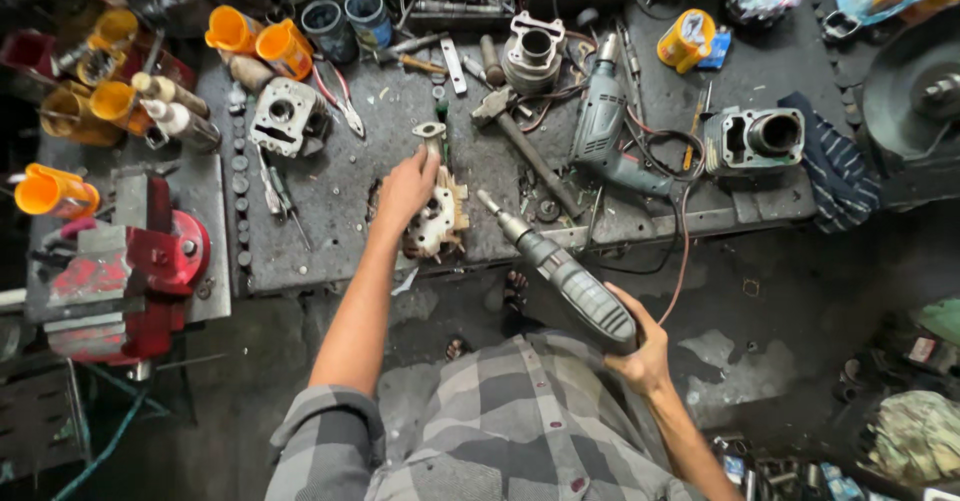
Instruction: The person picks up small engine cylinder heads from a cluttered workbench and uses a handheld rotary die grinder to grind and clean their surfaces, repositioning each head by hand to work different areas before setting it down and moving to the next one.
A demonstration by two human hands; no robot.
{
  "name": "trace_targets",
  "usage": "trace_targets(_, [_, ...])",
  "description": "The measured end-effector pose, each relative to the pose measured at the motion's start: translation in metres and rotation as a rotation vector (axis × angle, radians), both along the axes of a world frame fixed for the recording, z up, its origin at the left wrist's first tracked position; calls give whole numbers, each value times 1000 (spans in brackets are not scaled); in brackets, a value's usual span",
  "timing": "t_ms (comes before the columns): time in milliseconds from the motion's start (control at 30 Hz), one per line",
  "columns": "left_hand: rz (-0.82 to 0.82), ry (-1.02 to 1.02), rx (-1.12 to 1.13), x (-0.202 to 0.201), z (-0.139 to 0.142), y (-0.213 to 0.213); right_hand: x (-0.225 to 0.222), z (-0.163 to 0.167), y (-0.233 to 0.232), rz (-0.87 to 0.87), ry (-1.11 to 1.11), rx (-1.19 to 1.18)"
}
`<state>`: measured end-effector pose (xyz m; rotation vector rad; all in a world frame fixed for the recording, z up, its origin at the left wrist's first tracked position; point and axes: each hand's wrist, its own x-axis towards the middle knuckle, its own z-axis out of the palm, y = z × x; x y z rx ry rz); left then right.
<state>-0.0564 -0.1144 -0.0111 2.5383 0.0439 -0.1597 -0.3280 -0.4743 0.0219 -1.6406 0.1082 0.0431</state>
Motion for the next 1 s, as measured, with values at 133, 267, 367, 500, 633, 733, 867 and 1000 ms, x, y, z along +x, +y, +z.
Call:
trace_targets(133, [128, -24, -60, 15, -3, 8, -25, -4, -3, -9, 49, -33])
trace_targets(267, [220, 4, -41, 30, -13, 19, -35, 3, -1, -16, 78, -1])
trace_targets(367, [208, 6, -31, 31, -16, 22, -35, 7, 1, 65, 57, -45])
trace_targets(500, [243, 46, -63, 28, -12, 24, -38, 9, 7, 119, 64, -89])
trace_targets(633, [317, 124, -81, 24, -9, 26, -41, 14, 8, 177, 103, -198])
trace_targets(733, [344, 92, -118, 22, -7, 28, -41, 23, 1, 165, 15, -245])
trace_targets(867, [359, 99, -113, 20, -5, 28, -37, 32, -12, 93, 12, -78])
trace_targets(1000, [350, 19, -180, 20, -2, 24, -23, 29, -9, 41, 53, -237])
